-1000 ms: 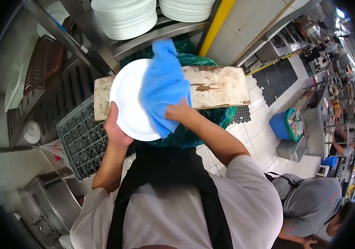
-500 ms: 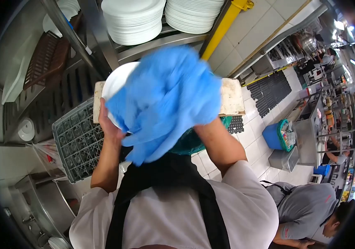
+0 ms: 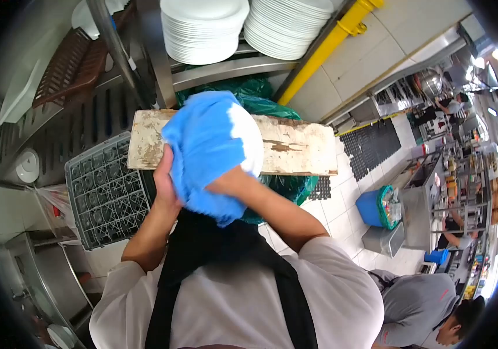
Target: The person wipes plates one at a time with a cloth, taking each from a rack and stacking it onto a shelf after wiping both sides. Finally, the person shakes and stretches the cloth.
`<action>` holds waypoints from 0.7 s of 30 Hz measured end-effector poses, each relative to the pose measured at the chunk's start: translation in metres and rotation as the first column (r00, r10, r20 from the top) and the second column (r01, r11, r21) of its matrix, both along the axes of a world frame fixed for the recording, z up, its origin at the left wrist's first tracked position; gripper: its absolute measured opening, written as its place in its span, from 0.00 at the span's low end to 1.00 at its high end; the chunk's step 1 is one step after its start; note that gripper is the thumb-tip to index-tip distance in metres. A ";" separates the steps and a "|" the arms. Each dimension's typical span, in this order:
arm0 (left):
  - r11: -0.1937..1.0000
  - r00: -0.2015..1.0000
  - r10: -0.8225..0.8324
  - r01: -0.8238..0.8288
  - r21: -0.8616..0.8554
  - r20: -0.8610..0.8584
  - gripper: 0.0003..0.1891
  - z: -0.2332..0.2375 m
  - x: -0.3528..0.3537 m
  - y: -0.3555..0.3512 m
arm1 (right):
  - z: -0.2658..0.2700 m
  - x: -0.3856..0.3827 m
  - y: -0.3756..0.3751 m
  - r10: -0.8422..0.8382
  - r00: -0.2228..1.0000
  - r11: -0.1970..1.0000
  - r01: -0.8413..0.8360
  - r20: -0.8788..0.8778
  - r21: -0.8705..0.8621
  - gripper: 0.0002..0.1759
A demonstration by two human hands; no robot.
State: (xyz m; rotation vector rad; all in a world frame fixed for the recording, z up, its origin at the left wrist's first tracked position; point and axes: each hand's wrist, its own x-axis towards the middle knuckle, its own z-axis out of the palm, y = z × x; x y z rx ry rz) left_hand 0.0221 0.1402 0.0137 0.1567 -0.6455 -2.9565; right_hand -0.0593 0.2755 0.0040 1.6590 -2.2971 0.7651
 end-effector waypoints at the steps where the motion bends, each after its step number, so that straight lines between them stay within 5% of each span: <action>1: 0.998 0.996 -0.021 0.025 -0.050 0.085 0.33 0.004 0.001 -0.001 | 0.005 0.020 -0.005 -0.011 0.999 1.000 0.011 0.031 0.014 0.20; 4: 0.999 1.000 0.027 -0.027 -0.046 -0.011 0.34 0.012 -0.005 -0.009 | -0.021 0.031 0.020 0.099 0.991 0.992 -0.106 0.091 0.073 0.20; 8: 0.996 0.991 0.043 -0.052 -0.070 -0.128 0.34 0.007 0.003 -0.010 | -0.008 -0.013 0.035 -0.009 0.999 1.000 0.009 0.030 0.015 0.18; 10: 0.993 0.995 0.010 -0.022 -0.118 -0.102 0.33 0.000 0.005 -0.003 | 0.014 -0.014 0.016 0.051 0.885 0.891 0.169 0.463 -0.422 0.17; 11: 0.992 0.994 -0.008 -0.006 -0.127 -0.109 0.33 0.004 0.001 -0.001 | 0.023 -0.011 0.010 0.040 0.889 0.884 0.181 0.457 -0.431 0.17; 13: 0.992 0.999 -0.029 0.024 -0.125 -0.044 0.31 0.015 -0.002 0.003 | 0.036 0.000 -0.002 -0.031 0.996 0.985 0.015 0.089 0.170 0.16; 15: 0.992 0.999 0.002 0.004 -0.129 0.047 0.30 0.023 -0.007 0.001 | 0.041 0.033 -0.020 -0.091 0.977 0.969 0.132 -0.194 0.208 0.14; 16: 0.985 0.998 0.043 -0.037 -0.168 0.034 0.30 0.020 -0.007 -0.001 | 0.034 0.039 -0.007 0.015 0.978 0.981 -0.055 -0.208 -0.185 0.14; 17: 0.977 0.996 0.081 -0.073 -0.200 0.034 0.30 0.017 -0.003 -0.002 | 0.035 0.041 0.001 0.019 0.981 0.981 -0.056 -0.194 -0.185 0.14; 19: 0.982 0.997 0.078 -0.078 -0.173 -0.008 0.31 0.014 0.004 -0.003 | 0.039 0.042 0.018 -0.075 0.990 0.908 0.017 0.122 0.419 0.17; 21: 0.989 0.990 0.068 -0.083 -0.122 -0.123 0.32 0.013 0.009 -0.004 | -0.025 0.009 0.048 -0.165 0.983 0.985 0.169 -0.086 0.039 0.19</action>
